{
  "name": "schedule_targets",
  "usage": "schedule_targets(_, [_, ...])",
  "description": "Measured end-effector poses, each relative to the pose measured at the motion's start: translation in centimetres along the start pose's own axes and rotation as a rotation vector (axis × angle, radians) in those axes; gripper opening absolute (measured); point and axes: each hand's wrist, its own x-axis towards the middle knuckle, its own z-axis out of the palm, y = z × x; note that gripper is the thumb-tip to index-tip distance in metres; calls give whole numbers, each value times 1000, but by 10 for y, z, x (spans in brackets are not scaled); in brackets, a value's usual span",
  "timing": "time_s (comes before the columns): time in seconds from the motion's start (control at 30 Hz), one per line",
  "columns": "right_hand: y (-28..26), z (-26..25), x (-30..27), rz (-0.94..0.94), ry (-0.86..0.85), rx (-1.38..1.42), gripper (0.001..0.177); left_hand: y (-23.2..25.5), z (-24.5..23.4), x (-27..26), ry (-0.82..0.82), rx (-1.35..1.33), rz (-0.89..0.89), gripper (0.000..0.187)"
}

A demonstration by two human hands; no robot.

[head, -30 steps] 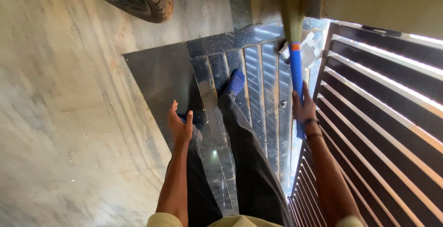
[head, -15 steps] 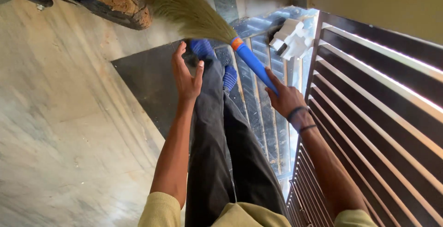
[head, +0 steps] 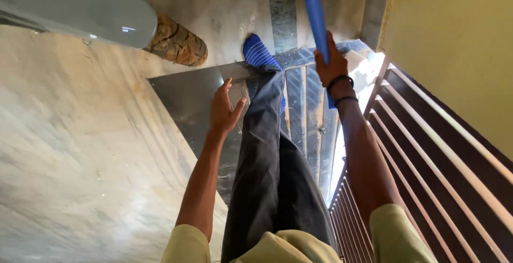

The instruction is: Sweeping the floor using a handheld broom.

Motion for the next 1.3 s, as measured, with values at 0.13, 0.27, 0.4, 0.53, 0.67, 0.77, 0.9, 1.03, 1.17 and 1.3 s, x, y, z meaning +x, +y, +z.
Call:
schedule_targets(0.13, [-8,4,-15,-473,96,-372,71,21,-26,27,-97,25,-59,81])
schedule_targets(0.27, [-62,-50,-89,-180,-329,-776,69,47,-37,66,2,41,123,83])
schedule_targets(0.4, [-43,-105,-142,-370,-244,-544,67,94,-44,112,269,151,286,88])
schedule_targets(0.53, [-21,-122,-143,-49,-128,-661,68,119,-41,150,484,53,327,86])
schedule_targets(0.67, [-36,-117,-29,-187,74,196,66,139,-55,189,510,57,241,85])
schedule_targets(0.77, [-93,-106,63,-89,-13,233,68,149,-74,228,500,170,269,86])
schedule_targets(0.9, [-111,-92,131,-440,50,-187,71,173,-101,252,473,262,246,85])
schedule_targets(1.03, [-198,-140,102,-501,-5,-537,73,193,-105,273,462,236,205,86])
schedule_targets(1.17, [-236,-208,35,-365,-193,-729,68,212,-84,292,488,208,96,89])
schedule_targets(1.3, [-205,-228,20,-593,94,-425,69,226,-49,295,666,-98,51,86])
